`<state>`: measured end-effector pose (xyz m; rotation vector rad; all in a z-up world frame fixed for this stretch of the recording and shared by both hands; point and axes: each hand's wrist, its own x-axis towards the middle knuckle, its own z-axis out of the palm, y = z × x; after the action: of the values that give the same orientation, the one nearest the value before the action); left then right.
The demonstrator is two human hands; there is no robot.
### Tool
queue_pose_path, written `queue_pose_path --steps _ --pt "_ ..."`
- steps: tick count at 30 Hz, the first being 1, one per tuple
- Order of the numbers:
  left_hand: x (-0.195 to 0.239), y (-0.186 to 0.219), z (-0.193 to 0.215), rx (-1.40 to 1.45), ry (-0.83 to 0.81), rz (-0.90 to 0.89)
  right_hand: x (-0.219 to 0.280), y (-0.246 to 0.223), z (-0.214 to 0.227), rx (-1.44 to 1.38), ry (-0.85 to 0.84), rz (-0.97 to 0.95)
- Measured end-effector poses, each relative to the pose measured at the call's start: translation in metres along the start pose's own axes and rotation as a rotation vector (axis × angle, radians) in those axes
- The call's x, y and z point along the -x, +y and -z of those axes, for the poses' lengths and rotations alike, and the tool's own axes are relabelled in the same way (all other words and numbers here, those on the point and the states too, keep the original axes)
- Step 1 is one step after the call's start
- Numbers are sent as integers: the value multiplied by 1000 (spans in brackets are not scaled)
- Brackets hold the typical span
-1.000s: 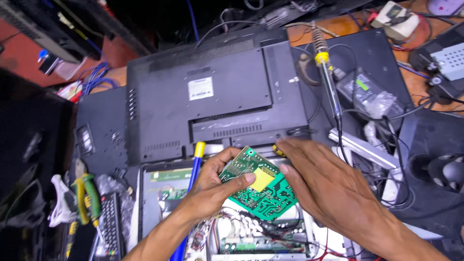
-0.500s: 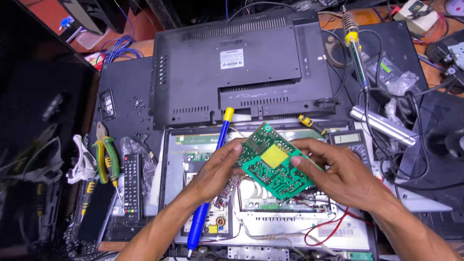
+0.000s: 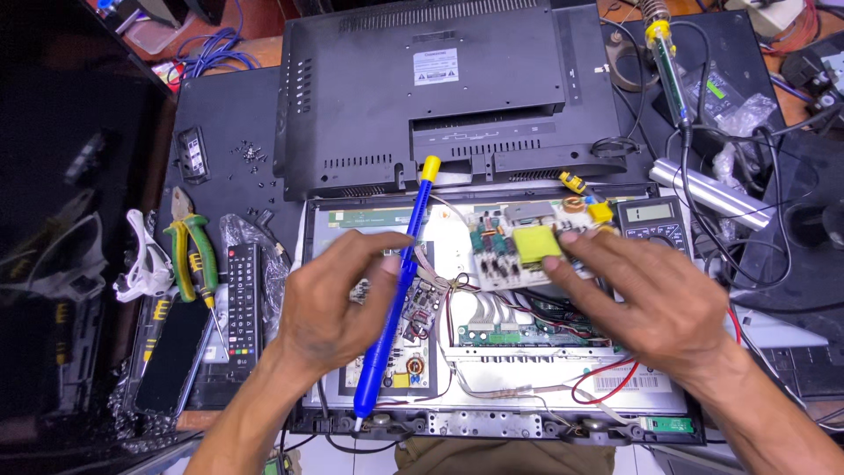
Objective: The person uses a multimeter to test points on a circuit board removed from a television chassis. They then use a soldering iron to reflow solder joints on the board and continue testing with the multimeter.
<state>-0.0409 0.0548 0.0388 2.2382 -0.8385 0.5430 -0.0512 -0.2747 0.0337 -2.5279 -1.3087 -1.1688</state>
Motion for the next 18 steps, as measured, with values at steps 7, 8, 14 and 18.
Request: queue_pose_path --steps 7,8,14,18 --pt "17 -21 -30 -381 -221 39 12 -11 -18 -100 44 140" --pt "19 -18 -34 -218 -201 71 14 -12 -16 -87 54 159" --pt "11 10 -38 51 -166 -155 21 -16 -13 -72 93 190" --pt "5 16 -43 34 -177 -401 29 -16 -10 -59 94 231"
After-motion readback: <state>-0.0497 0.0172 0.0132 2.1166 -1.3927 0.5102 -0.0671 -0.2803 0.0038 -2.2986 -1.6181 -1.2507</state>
